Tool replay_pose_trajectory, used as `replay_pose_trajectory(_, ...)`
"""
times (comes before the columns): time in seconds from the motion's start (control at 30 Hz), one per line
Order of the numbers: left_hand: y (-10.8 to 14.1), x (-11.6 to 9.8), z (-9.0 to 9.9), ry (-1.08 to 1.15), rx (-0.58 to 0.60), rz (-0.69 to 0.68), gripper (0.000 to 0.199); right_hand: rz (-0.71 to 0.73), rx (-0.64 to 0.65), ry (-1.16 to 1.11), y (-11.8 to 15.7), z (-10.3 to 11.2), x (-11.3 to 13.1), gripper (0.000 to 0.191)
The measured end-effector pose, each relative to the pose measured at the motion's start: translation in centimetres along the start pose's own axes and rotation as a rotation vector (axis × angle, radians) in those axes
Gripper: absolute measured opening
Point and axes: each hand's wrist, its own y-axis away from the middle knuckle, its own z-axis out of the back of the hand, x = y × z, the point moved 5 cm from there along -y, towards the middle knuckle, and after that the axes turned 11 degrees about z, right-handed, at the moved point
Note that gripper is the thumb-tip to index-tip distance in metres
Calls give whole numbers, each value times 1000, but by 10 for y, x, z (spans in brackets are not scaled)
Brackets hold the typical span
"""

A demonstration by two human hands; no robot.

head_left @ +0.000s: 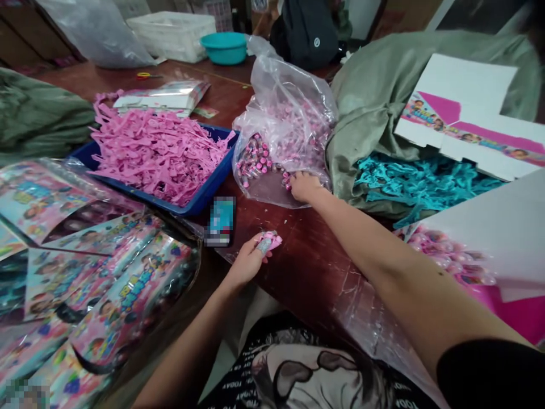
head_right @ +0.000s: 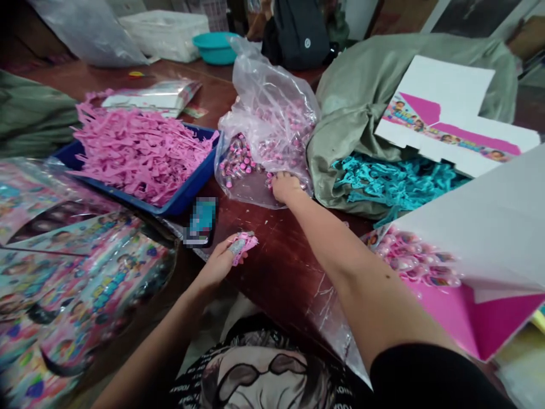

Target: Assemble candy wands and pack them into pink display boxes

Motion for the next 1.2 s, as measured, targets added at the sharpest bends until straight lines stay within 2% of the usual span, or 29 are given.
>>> replay_pose_trajectory(0.07,-1,-5,0,-38,16,-17,38,-4,-38,-55,13,5,12,37)
replay_pose_trajectory(0.13,0,-9,4,-76,23,-39,37,35,-77,-118,43,7,27,36)
replay_pose_trajectory(0.2,4,-13,8,-110,49,-64,33,157,-146,-248,86,5,43,32)
replay_pose_trajectory(0.27,10,-18,9,-175,97,-96,28,346,-264,-486,135,2,55,25)
replay_pose_trajectory(0.33,16,-26,2,-272,175,-135,22,443,-324,-648,177,-3,58,21)
replay_pose_trajectory(0.43,26,-45,-21,-439,283,-252,16,466,-352,-701,214,-9,53,23)
replay_pose_trajectory(0.57,39,-66,-53,-657,322,-436,22,456,-334,-505,238,-7,49,28)
replay_pose_trajectory(0.77,57,-72,-81,-896,195,-651,25,439,-437,-191,270,-3,50,30)
replay_pose_trajectory(0.87,64,-70,-90,-1004,152,-711,24,413,-402,-160,278,-6,50,32)
replay_pose_trajectory(0.97,68,-68,-98,-1088,169,-753,23,375,-323,-332,279,-11,43,29)
replay_pose_trajectory(1.07,70,-65,-107,-1143,244,-814,26,311,-252,-697,277,-22,33,15)
replay_pose_trajectory(1.13,71,-64,-112,-1156,314,-847,28,184,-140,-947,276,-36,28,21)
replay_pose_trajectory(1.2,69,-65,-112,-1118,360,-808,27,47,-32,-1113,278,-47,26,32)
